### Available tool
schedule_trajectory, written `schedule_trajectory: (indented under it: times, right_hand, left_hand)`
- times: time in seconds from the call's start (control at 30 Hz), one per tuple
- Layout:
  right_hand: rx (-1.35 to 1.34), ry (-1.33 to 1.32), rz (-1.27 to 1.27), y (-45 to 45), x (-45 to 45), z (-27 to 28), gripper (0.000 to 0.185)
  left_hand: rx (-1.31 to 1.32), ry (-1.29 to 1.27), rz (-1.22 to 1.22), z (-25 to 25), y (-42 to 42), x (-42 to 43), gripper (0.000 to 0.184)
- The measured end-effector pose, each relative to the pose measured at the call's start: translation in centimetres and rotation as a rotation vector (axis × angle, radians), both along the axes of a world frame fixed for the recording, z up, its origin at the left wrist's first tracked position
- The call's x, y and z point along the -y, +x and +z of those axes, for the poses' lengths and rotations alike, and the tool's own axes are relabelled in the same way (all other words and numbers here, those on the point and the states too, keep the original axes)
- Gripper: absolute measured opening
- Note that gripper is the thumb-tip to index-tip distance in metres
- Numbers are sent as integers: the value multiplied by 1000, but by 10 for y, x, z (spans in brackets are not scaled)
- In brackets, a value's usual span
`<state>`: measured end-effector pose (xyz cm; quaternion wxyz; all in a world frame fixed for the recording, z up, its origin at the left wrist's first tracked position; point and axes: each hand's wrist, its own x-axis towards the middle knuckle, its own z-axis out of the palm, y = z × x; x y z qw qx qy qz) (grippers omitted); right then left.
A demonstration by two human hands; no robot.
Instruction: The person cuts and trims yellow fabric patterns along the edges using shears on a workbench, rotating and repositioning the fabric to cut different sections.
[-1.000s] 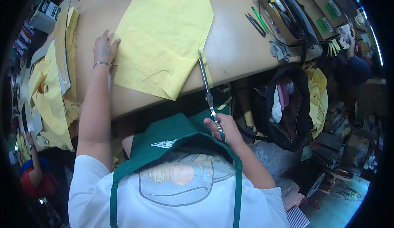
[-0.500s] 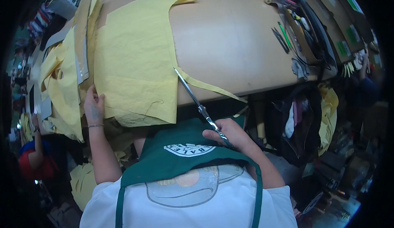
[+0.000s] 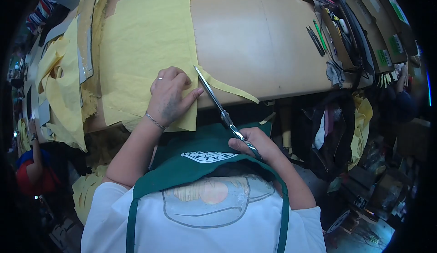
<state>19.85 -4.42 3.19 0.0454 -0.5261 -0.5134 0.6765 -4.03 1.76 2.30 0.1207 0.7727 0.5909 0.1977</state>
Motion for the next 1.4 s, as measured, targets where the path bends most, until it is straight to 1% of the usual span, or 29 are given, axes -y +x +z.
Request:
schedule_trajectory:
  times: [0.1,0.2,0.27,0.43,0.5,0.63,0.73,0.9,1.0,1.1,1.2,1.3,1.4]
  right_hand:
    - [-16,-15,17,3,-2,-1,54]
    - [-15,-10,44,5,-3,-5,56]
    - [-17,-12,49,6,-3,-5,57]
    - [-46,-2,65,8,-6,-4,59]
    - [-111,-58,63,10,-8,-8,58]
    - [-175,-142,56,10,-19,-9,58]
    - [-176,-144,55,5,-29,-6,58]
    - [-140,-90,120,3,-41,-6,65]
    - [-119,-67,142,4,-45,-6,66]
    - [-72,-46,156,5,-47,-7,66]
    - [-67,-53,148,6,-45,-9,66]
    - [-74,-57,147,6,-45,-10,66]
    - [-95,-60,143,6,-45,-11,65]
  left_hand:
    - [41,-29,15,1,1,-2,28]
    - [58,-157,34,3,1,-3,25]
    - [84,-156,20,3,1,-3,23]
    - [190,-23,-58,-5,6,4,20]
    - [231,8,-69,-7,9,5,17]
    - [282,44,-80,-11,10,7,14]
    - [298,53,-75,-12,11,9,14]
    - [198,115,-71,-5,14,10,14]
    - [123,-7,-13,3,20,12,16]
    - [56,-199,49,15,24,11,21]
    - [-248,-410,72,34,22,9,24]
    - [-82,-315,-19,33,13,13,25]
    - [286,-114,-113,25,15,14,22]
